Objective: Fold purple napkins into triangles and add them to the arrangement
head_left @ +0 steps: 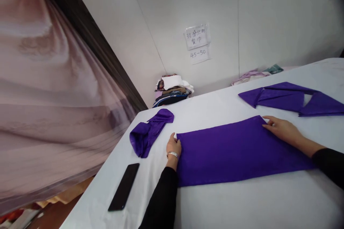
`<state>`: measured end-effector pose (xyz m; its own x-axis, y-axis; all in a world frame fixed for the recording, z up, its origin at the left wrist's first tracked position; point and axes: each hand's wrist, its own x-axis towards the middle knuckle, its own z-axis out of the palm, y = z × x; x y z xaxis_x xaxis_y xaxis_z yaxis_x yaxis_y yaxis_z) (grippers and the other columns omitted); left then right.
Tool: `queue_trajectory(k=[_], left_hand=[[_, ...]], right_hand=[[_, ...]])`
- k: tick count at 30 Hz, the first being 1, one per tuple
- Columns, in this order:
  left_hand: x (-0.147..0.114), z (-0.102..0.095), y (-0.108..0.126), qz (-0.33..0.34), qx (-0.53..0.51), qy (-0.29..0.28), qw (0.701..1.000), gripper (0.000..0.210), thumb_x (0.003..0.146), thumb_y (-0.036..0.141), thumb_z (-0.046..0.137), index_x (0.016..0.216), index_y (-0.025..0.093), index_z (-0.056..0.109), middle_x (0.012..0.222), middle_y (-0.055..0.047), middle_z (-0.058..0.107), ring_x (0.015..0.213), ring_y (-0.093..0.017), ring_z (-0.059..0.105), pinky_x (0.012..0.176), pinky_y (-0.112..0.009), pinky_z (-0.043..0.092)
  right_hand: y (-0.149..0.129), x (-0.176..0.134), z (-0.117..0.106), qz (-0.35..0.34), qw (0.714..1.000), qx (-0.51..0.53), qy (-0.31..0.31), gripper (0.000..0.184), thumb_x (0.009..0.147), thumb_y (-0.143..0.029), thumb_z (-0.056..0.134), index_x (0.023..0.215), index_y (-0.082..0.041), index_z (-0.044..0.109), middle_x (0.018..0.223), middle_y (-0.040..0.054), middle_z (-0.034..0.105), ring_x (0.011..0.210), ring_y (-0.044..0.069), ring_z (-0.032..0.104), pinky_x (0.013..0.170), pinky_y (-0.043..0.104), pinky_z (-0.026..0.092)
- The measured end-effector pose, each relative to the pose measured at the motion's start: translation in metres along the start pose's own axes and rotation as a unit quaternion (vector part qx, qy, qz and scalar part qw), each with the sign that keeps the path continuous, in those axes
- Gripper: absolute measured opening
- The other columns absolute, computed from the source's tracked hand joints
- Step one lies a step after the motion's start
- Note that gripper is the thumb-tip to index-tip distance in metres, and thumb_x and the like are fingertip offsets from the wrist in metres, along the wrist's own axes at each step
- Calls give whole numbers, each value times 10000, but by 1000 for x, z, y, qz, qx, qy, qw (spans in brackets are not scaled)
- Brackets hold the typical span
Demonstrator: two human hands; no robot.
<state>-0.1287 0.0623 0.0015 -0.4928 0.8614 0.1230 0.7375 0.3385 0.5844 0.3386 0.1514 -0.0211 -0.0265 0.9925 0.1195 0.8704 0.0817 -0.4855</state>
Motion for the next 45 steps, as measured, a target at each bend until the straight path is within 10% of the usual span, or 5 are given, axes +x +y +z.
queue_trajectory(k=[17, 28, 45], left_hand=[[-12, -4, -1, -11, -35, 5, 999, 480, 753, 140, 557, 1225, 131, 472, 775, -30, 623, 742, -160, 585, 714, -271, 428], [-55, -7, -11, 98, -148, -7, 984, 469, 731, 151, 562, 1187, 222, 479, 729, 56, 565, 546, -79, 497, 607, -216, 443], [-1, -5, 10, -18, 3, -62, 998, 463, 752, 122, 560, 1205, 192, 491, 838, -17, 670, 830, -152, 615, 749, -239, 449]], right_hand=[[12, 8, 3, 34, 998, 55, -20, 482, 666, -427, 530, 1106, -229, 522, 859, 93, 668, 715, 247, 601, 655, 345, 395], [23, -1, 2, 83, 986, 135, 43, 610, 483, -579, 540, 999, -255, 577, 734, 34, 666, 648, 267, 615, 599, 360, 431], [30, 14, 4, 36, 998, 50, -11, 697, 574, -561, 485, 1128, -145, 558, 799, 112, 666, 632, 211, 592, 598, 333, 399]])
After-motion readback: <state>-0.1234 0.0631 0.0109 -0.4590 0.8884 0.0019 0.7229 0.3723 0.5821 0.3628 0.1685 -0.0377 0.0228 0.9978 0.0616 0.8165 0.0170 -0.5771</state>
